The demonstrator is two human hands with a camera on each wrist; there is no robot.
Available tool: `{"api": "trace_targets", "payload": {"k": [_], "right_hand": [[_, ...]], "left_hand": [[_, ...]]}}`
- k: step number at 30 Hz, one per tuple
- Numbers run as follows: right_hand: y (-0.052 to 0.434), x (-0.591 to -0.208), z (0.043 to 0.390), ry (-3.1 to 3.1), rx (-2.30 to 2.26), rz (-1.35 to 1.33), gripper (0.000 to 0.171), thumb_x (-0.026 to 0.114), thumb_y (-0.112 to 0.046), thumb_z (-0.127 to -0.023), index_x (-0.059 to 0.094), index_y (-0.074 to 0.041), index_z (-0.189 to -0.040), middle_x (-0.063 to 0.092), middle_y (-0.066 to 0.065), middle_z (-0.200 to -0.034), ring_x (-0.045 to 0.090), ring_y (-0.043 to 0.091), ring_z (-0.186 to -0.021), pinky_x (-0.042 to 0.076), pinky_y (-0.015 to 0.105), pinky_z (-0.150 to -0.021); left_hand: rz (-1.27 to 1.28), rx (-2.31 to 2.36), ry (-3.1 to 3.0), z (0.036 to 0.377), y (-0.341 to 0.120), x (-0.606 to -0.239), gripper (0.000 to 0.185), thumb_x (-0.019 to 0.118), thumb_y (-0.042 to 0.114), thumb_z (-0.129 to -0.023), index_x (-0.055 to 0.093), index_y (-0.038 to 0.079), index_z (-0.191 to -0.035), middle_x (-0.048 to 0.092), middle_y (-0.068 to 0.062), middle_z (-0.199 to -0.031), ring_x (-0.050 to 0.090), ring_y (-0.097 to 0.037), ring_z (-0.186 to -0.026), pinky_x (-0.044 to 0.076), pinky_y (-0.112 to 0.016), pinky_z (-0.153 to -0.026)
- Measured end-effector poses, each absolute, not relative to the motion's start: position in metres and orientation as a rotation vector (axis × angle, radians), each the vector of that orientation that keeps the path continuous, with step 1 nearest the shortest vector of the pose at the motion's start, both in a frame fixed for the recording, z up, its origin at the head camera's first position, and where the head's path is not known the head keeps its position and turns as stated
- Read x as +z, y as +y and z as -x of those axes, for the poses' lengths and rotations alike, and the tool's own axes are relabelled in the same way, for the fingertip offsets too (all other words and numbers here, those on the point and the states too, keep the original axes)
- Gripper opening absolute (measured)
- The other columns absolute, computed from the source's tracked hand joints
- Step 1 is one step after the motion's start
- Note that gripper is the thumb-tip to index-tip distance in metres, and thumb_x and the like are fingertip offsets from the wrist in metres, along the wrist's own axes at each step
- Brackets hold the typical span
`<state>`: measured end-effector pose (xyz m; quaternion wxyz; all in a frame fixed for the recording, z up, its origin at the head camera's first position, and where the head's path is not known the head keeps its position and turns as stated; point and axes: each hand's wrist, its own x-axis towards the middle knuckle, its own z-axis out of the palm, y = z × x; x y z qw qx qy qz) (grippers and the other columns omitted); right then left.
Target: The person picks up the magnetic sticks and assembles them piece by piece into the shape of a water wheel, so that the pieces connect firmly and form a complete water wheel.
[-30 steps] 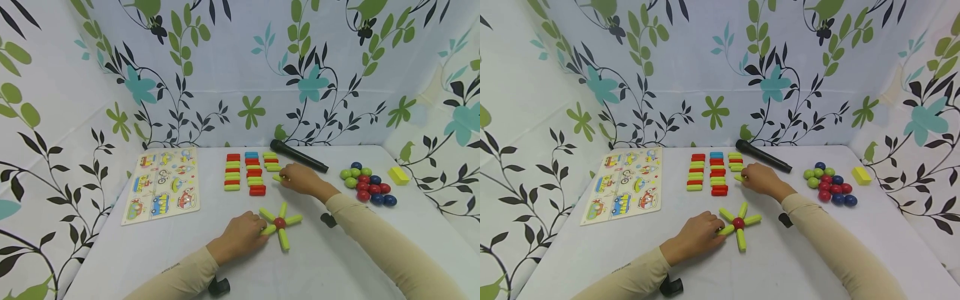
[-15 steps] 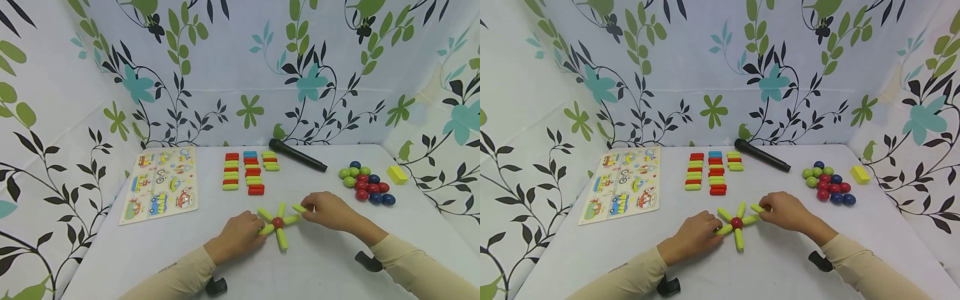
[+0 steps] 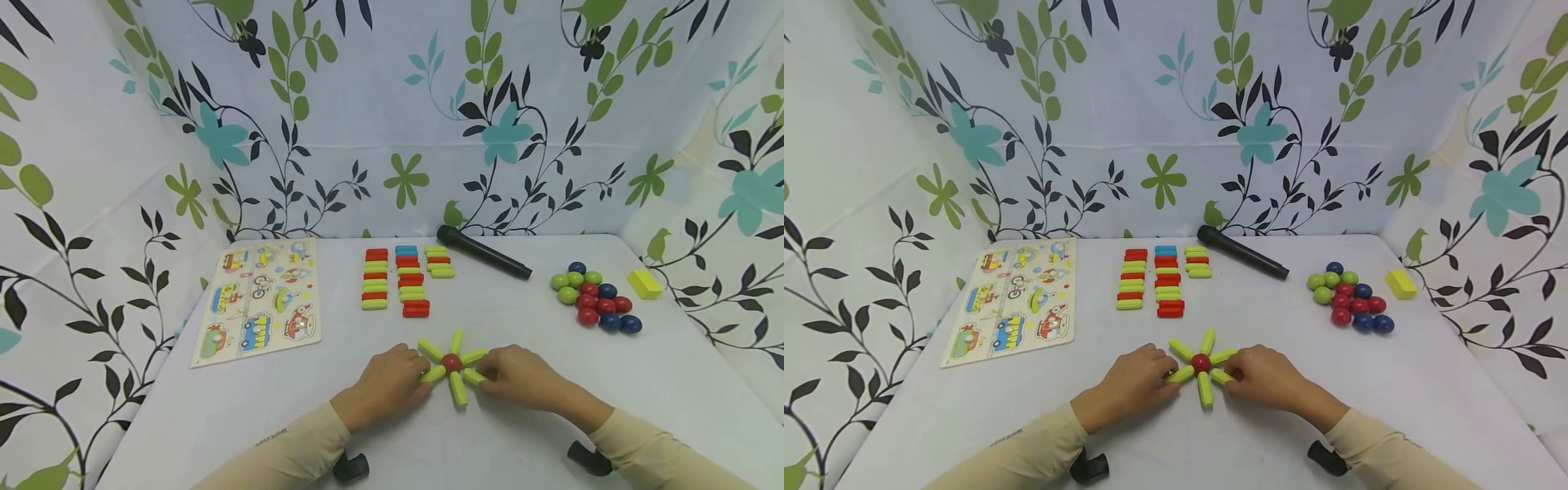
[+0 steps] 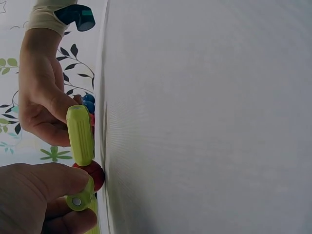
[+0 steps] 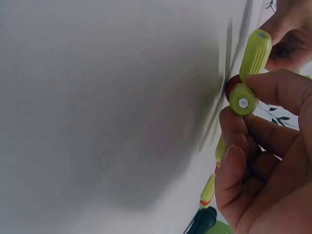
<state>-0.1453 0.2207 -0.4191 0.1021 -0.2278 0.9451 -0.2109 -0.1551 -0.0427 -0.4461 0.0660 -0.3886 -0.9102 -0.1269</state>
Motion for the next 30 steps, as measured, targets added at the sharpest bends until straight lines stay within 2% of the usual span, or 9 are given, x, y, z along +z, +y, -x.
{"api": "trace_targets", "payload": {"k": [6, 14, 21, 30], "right_hand": [[0.219, -0.425, 0.148, 2.813, -0.612, 0.662, 0.011, 0.074, -0.019, -0.084, 0.077, -0.017, -0.095, 0.057, -0.016, -0.073, 0.047, 0.004, -0.067, 0.042, 0.024, -0.060], [0.220, -0.428, 0.148, 2.819, -0.591, 0.661, 0.028, 0.075, -0.018, -0.083, 0.077, -0.011, -0.110, 0.057, -0.015, -0.075, 0.048, 0.005, -0.068, 0.042, 0.024, -0.060], [0.221, -0.428, 0.149, 2.808, -0.607, 0.712, 0.027, 0.078, -0.020, -0.085, 0.077, -0.010, -0.110, 0.058, -0.015, -0.076, 0.048, 0.003, -0.069, 0.043, 0.023, -0.060], [0.243, -0.406, 0.163, 2.829, -0.617, 0.640, 0.019, 0.071, -0.030, -0.094, 0.077, -0.017, -0.106, 0.065, -0.013, -0.083, 0.054, 0.005, -0.073, 0.048, 0.025, -0.063]], "left_hand": [[1.183, -0.393, -2.747, 0.155, -0.041, -0.445, 0.018, 0.078, 0.031, -0.090, 0.075, 0.016, -0.099, 0.070, 0.006, -0.088, 0.051, -0.007, -0.074, 0.040, -0.015, -0.057], [1.174, -0.390, -2.777, 0.155, -0.039, -0.444, 0.017, 0.079, 0.030, -0.089, 0.074, 0.016, -0.098, 0.069, 0.007, -0.086, 0.049, -0.007, -0.074, 0.041, -0.015, -0.057], [1.176, -0.373, -2.749, 0.156, -0.040, -0.448, 0.017, 0.079, 0.031, -0.089, 0.073, 0.017, -0.095, 0.067, 0.008, -0.083, 0.048, -0.007, -0.073, 0.038, -0.016, -0.054], [1.174, -0.389, -2.740, 0.157, -0.042, -0.447, 0.018, 0.079, 0.031, -0.089, 0.074, 0.016, -0.098, 0.068, 0.007, -0.085, 0.050, -0.007, -0.074, 0.040, -0.016, -0.056]]}}
